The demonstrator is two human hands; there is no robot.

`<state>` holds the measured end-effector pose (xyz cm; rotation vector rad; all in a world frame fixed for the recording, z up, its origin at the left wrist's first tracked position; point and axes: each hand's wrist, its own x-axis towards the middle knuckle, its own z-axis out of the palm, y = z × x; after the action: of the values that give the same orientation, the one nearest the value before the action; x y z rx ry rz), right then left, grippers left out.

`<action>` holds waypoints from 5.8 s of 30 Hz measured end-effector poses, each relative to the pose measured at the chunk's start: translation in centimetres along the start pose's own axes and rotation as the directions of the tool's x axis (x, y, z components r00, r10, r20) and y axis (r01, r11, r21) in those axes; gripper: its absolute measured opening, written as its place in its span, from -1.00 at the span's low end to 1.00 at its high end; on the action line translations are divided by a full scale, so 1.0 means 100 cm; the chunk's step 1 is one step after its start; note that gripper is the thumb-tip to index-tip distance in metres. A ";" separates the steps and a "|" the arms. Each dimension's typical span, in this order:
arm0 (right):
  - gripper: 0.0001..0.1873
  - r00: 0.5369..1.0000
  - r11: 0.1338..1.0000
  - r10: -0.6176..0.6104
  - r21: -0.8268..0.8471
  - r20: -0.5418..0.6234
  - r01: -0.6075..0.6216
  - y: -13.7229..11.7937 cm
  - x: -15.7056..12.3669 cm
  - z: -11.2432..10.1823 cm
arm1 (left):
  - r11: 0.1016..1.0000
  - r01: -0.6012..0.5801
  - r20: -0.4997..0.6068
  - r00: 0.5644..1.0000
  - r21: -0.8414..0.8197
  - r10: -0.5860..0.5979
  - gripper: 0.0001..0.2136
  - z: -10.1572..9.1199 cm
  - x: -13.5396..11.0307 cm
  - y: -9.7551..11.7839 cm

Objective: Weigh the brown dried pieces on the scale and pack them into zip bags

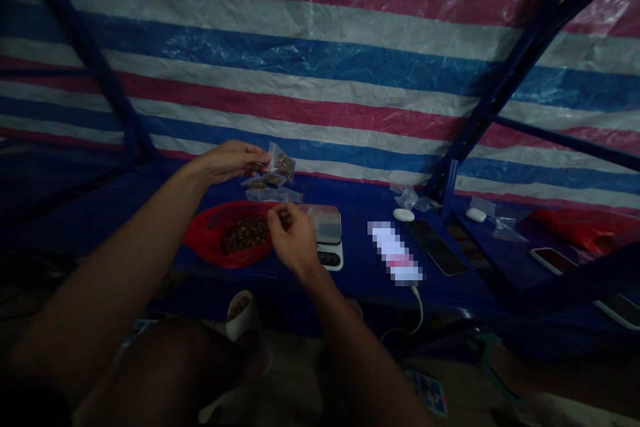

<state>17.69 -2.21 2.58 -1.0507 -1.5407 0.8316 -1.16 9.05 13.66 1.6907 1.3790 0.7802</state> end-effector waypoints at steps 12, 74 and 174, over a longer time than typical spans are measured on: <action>-0.51 0.968 0.906 0.174 0.356 0.179 -0.228 -0.007 0.003 0.028 | 0.908 0.086 0.074 0.995 -0.411 -0.060 -0.43 0.038 -0.123 -0.065; -0.79 0.993 0.979 0.021 -0.203 0.116 0.003 0.008 0.021 0.011 | 0.472 -0.325 0.201 0.934 0.819 0.294 -0.57 -0.004 -0.097 -0.040; -0.75 0.881 0.792 0.124 -0.580 0.456 0.188 -0.023 -0.012 0.012 | 0.989 0.136 -0.352 0.929 0.049 -0.110 -0.75 -0.010 0.061 -0.133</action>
<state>16.12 -4.11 3.94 -1.3345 -2.3508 0.5860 -7.09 16.31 2.36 1.5511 1.7574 1.0025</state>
